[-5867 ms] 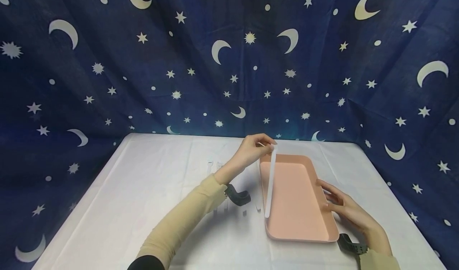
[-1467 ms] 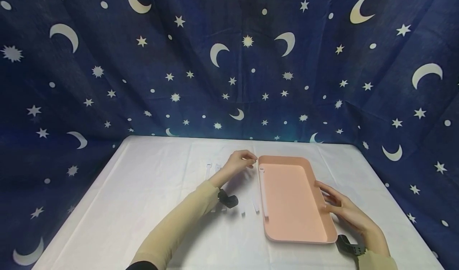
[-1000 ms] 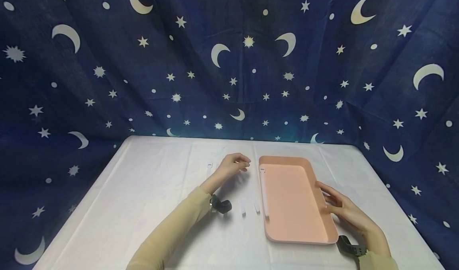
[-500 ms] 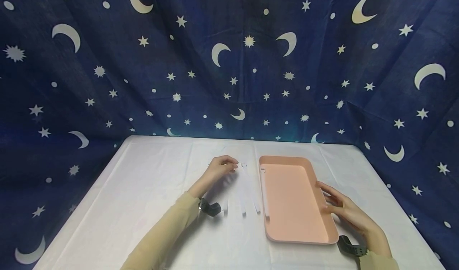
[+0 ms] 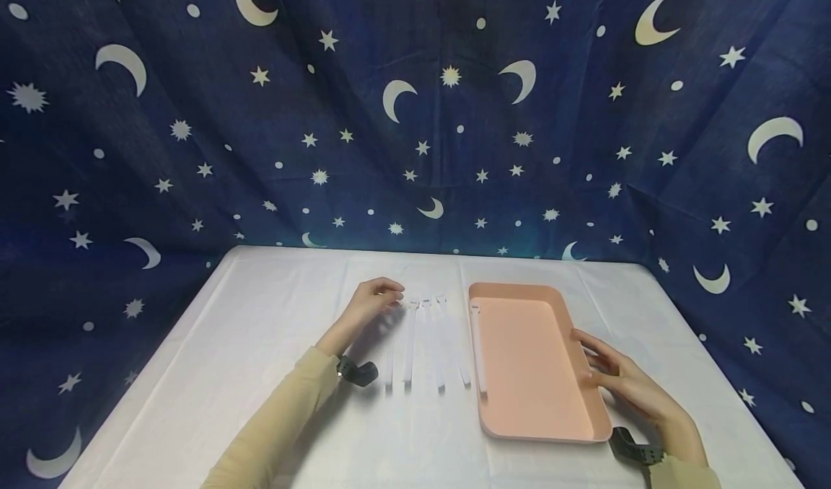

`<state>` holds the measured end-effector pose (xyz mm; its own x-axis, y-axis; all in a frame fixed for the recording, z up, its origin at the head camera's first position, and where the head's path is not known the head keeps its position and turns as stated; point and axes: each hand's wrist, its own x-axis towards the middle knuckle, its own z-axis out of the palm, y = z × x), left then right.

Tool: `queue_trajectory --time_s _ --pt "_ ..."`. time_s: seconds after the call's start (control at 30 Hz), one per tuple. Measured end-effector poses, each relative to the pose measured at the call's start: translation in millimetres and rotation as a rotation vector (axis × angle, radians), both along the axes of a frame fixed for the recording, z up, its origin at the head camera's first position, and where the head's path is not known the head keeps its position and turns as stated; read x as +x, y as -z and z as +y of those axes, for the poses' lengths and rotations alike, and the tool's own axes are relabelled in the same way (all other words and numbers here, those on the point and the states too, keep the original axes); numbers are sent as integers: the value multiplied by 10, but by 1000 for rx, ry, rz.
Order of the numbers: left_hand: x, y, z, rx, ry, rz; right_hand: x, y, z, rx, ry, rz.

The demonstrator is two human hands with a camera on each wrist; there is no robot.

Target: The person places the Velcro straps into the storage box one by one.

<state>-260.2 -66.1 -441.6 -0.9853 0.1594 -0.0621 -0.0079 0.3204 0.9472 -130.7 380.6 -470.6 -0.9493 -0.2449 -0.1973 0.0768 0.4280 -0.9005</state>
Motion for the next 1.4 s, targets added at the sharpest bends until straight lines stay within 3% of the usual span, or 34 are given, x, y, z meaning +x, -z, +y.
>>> queue_trajectory --time_s 0.5,0.7,0.93,1.4 --pt "-190 -15 -300 -25 -70 -8 5 -22 -13 -14 11 -18" --pt "-249 -7 -341 -56 -84 -9 8 -22 -21 -9 8 -7" --pt "-332 76 -365 -140 -81 -19 16 -30 -31 -14 7 4" --pt "-367 155 -363 -238 -64 -12 16 -12 -10 -18 -3 7"
